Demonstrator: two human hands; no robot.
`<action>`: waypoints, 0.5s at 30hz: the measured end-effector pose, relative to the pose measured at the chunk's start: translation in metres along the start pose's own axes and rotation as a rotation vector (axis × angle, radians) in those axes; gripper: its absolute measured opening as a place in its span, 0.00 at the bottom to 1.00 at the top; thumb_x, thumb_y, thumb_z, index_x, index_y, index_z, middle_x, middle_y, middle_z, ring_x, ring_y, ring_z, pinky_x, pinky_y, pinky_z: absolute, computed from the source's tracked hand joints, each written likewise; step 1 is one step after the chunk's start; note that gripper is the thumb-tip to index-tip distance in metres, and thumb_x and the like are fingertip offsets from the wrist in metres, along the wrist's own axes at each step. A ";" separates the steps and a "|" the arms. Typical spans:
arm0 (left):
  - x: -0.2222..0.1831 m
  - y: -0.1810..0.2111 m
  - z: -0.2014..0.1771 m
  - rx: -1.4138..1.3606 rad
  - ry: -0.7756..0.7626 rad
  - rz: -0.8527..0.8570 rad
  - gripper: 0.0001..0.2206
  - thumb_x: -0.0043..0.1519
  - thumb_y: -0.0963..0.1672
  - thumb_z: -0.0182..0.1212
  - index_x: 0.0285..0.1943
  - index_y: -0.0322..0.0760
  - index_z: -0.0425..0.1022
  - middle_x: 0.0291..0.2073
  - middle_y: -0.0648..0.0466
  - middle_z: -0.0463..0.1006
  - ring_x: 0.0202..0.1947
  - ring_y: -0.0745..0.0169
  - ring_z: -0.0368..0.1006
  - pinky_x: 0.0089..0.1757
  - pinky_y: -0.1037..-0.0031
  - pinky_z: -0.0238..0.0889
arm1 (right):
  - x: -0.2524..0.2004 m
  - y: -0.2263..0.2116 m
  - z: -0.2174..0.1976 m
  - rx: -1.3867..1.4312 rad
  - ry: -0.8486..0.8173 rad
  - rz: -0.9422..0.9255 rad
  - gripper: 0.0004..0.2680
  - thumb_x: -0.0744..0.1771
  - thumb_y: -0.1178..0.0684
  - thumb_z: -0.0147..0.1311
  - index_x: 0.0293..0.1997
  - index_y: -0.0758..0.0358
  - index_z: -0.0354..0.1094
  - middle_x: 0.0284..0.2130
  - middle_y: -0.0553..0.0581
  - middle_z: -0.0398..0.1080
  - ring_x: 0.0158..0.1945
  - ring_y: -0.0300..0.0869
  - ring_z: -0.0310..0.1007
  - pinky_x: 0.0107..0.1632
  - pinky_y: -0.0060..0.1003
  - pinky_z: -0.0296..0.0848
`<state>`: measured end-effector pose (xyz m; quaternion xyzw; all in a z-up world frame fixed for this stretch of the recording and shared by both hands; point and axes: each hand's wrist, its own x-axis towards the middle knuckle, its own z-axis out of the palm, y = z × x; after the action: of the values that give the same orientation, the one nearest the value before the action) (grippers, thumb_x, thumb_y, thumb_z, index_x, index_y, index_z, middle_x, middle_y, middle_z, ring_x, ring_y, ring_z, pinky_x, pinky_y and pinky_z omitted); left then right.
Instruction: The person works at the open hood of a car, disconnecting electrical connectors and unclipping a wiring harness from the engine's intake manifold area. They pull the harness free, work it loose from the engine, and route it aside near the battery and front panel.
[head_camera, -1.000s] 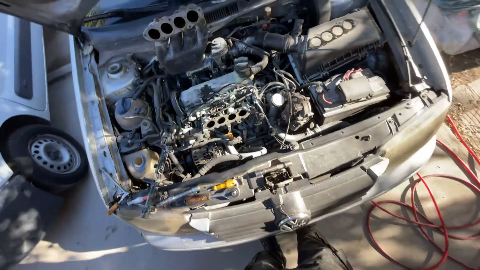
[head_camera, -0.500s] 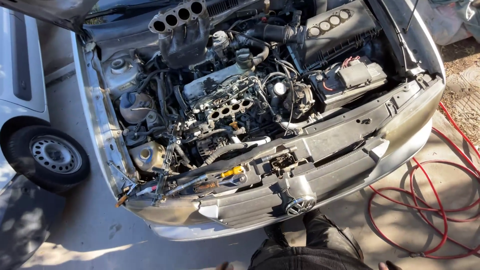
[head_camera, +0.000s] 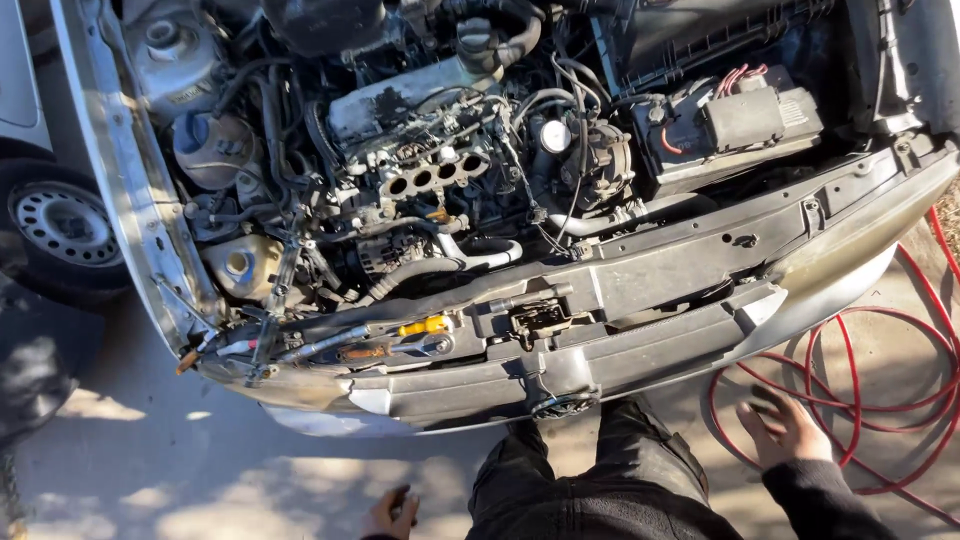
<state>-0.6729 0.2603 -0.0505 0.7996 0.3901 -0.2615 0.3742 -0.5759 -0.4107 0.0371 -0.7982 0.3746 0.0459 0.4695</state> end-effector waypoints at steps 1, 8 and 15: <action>-0.003 0.052 0.005 0.018 0.008 -0.020 0.19 0.58 0.48 0.70 0.57 0.38 0.85 0.36 0.51 0.91 0.24 0.62 0.82 0.32 0.74 0.77 | 0.017 -0.018 0.005 0.099 -0.049 -0.133 0.18 0.64 0.64 0.63 0.62 0.66 0.71 0.53 0.62 0.74 0.53 0.47 0.76 0.50 0.40 0.77; -0.079 0.316 0.059 -0.180 0.145 0.543 0.10 0.57 0.42 0.70 0.45 0.34 0.86 0.20 0.56 0.85 0.16 0.71 0.76 0.23 0.82 0.67 | 0.099 -0.183 0.027 -0.251 -0.359 -0.444 0.19 0.63 0.55 0.63 0.62 0.59 0.70 0.56 0.54 0.73 0.52 0.42 0.80 0.52 0.37 0.80; -0.014 0.456 0.106 -0.223 0.112 0.534 0.11 0.61 0.48 0.72 0.48 0.41 0.87 0.19 0.52 0.81 0.22 0.62 0.82 0.33 0.72 0.77 | 0.154 -0.222 0.110 0.016 -0.318 -0.708 0.18 0.61 0.48 0.71 0.54 0.57 0.77 0.42 0.56 0.76 0.42 0.51 0.82 0.41 0.42 0.82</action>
<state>-0.3202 -0.0204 0.0768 0.8412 0.2121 -0.0648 0.4931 -0.2929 -0.3480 0.0694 -0.8574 -0.0009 0.0012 0.5146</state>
